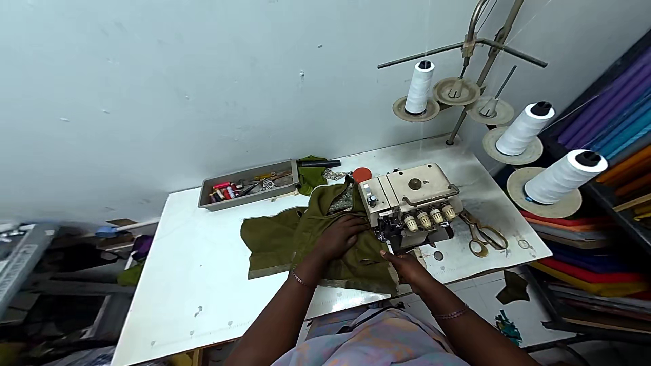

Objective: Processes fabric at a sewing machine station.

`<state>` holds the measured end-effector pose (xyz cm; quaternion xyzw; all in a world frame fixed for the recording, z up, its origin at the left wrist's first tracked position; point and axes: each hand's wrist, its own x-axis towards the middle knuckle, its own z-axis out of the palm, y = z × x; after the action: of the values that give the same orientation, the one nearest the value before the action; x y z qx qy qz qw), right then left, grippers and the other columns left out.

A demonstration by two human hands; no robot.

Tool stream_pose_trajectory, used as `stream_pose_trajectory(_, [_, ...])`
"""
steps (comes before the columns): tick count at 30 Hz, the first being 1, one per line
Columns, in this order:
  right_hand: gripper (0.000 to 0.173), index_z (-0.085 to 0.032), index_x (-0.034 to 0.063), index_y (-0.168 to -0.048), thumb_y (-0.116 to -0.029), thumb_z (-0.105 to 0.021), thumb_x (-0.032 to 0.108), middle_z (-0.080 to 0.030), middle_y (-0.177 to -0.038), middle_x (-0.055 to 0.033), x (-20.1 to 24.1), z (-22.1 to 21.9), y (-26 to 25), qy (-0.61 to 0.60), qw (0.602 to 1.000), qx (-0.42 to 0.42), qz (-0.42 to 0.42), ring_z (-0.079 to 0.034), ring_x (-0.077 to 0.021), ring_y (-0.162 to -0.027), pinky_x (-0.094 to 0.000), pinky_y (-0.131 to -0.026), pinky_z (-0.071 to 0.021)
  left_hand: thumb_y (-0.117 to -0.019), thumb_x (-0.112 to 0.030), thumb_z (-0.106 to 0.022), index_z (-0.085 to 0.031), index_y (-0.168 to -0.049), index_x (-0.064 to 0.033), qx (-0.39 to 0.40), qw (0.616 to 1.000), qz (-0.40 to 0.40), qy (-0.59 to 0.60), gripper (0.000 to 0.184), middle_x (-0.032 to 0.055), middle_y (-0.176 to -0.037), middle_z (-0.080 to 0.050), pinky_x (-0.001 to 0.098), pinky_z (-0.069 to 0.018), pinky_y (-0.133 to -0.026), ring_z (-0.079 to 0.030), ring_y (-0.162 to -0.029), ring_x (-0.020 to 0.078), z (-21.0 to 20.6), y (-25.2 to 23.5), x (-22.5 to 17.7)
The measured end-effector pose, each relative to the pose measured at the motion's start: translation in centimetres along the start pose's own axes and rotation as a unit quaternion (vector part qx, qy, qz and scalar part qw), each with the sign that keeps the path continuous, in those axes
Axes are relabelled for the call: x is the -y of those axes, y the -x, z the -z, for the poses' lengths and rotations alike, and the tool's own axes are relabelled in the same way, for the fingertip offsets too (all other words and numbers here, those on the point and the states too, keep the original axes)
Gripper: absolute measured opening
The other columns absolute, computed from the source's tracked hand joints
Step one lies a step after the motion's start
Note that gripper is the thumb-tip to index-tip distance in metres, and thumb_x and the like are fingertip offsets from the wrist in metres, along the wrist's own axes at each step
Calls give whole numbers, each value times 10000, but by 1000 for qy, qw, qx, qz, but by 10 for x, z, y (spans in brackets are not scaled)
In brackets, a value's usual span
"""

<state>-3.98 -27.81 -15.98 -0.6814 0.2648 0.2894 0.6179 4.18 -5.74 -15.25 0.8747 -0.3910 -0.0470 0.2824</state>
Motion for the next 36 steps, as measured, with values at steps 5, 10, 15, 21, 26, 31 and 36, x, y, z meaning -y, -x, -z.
stream_pose_trajectory(5, [431, -577, 39, -839, -1075, -515, 394, -502, -612, 2, 8, -7, 6, 7, 1000, 2, -19, -508, -83, -500, -234, -515, -464, -978, 37, -541, -703, -1262, 8, -11, 1000, -16, -18, 329, 155, -1373, -654, 473, -385, -1171, -551, -1353, 362, 2, -3, 9])
stream_pose_trajectory(10, [459, -568, 27, -867, -1080, -487, 425, -485, -600, 3, 10, -10, 2, 43, 999, 0, -21, -501, -88, -473, -236, -499, -470, -1009, -21, -491, -715, -1250, -15, -43, 995, -77, -35, 330, 127, -1341, -679, 444, -408, -1159, -583, -1325, 324, -11, -10, 44])
stream_pose_trajectory(15, [513, -567, 27, -824, -1100, -418, 434, -538, -579, -5, 15, -11, 6, 91, 996, 2, -20, -547, -83, -468, -225, -505, -488, -1001, -14, -491, -713, -1248, -3, -44, 996, -68, -39, 332, 141, -1343, -676, 458, -406, -1158, -580, -1329, 338, -7, -13, 44])
stream_pose_trajectory(21, [544, -575, 24, -832, -1109, -362, 442, -552, -580, -12, 16, -10, 6, 105, 994, 6, -12, -572, -94, -478, -237, -523, -510, -998, -17, -500, -714, -1239, 4, -68, 994, -59, -59, 323, 144, -1335, -680, 469, -416, -1144, -595, -1307, 346, -9, -14, 46])
stream_pose_trajectory(26, [578, -632, 8, -849, -1117, -355, 437, -651, -642, -36, 10, -4, 3, 76, 997, 29, -15, -626, -95, -527, -237, -525, -511, -993, 21, -504, -703, -1263, 7, -61, 996, -37, -46, 335, 154, -1355, -667, 481, -399, -1159, -569, -1336, 362, -6, -18, 51])
stream_pose_trajectory(31, [538, -659, 4, -873, -1119, -388, 398, -648, -682, -10, 7, 33, 7, 131, 989, 58, -26, -614, -81, -565, -246, -582, -518, -1006, -6, -502, -684, -1294, -4, -68, 996, -23, -61, 341, 150, -1360, -665, 496, -397, -1158, -576, -1329, 357, -3, -22, 57])
stream_pose_trajectory(36, [453, -675, -42, -963, -1108, -453, 326, -638, -779, -87, -19, 127, -8, 252, 961, -117, 10, -597, -149, -659, -341, -663, -519, -1033, -23, -476, -626, -1390, -50, -55, 995, 54, -62, 388, 136, -1402, -640, 511, -373, -1170, -551, -1355, 348, 4, -24, 46])
